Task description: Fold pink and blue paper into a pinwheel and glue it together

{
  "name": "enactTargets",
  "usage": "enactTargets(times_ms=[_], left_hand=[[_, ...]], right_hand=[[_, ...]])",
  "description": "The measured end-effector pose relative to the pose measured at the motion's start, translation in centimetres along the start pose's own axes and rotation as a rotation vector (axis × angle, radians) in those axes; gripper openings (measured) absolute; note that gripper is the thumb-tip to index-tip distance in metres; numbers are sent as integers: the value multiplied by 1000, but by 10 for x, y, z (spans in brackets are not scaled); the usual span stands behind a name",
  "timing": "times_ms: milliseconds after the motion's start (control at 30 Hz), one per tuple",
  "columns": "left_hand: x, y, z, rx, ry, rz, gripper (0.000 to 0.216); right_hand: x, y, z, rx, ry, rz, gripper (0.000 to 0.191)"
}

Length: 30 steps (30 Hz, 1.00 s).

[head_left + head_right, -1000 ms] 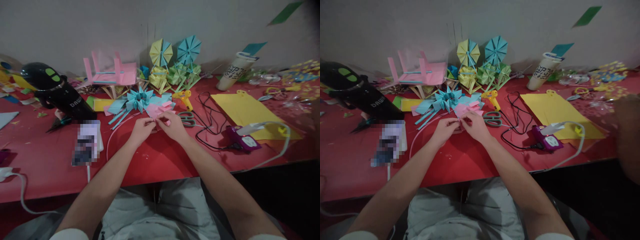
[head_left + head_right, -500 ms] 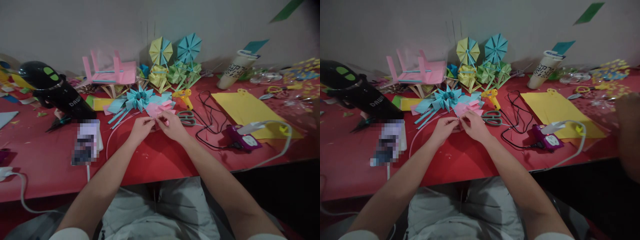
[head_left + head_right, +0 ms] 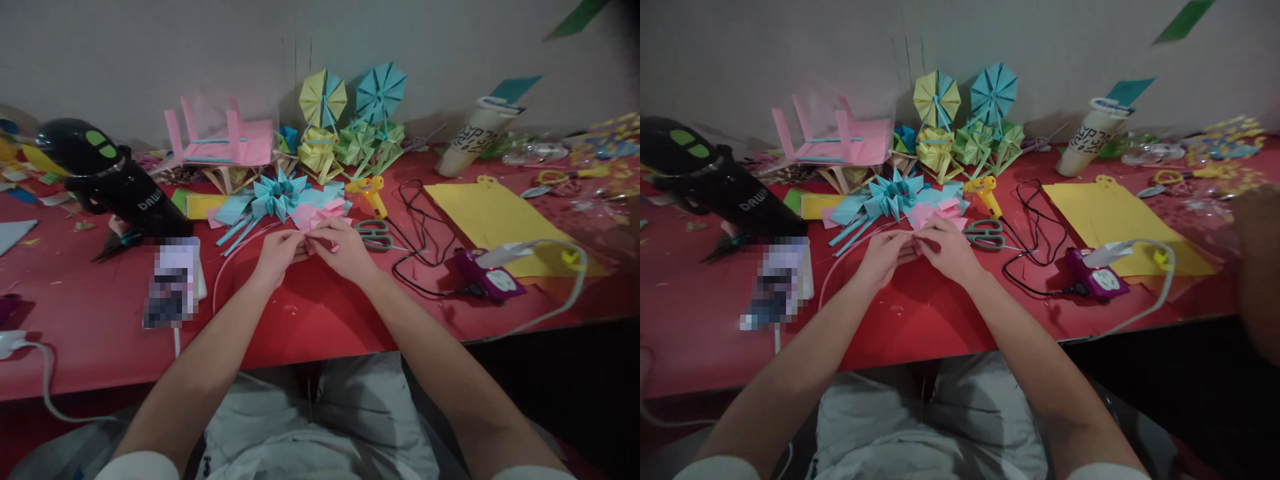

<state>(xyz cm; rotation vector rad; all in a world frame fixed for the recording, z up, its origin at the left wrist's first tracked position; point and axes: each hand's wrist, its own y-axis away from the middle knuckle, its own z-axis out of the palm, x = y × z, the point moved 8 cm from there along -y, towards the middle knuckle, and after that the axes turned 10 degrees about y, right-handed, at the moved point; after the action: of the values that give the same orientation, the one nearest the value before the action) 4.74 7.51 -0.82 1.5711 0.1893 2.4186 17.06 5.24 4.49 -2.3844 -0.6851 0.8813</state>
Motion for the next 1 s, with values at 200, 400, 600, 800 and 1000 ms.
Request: enactTargets(times_ms=[200,400,600,800,1000], left_hand=[[3,-3,-5,40,127,-21,12],[6,-4,-6,28,160,-1,20],[11,-4,-7,26,101,73,24],[19,-7,-16,86,107,172,24],[27,-5,-11,31,131,269,25]], right_hand=[[-7,-1,2,-22,92,-81,24],[-11,0,4,-82,159,-75,25],[-14,-1,5,-81,161,-70,25],[-3,-2,-4,40,42,15,19],[48,8,-3,223,-363,490,47]])
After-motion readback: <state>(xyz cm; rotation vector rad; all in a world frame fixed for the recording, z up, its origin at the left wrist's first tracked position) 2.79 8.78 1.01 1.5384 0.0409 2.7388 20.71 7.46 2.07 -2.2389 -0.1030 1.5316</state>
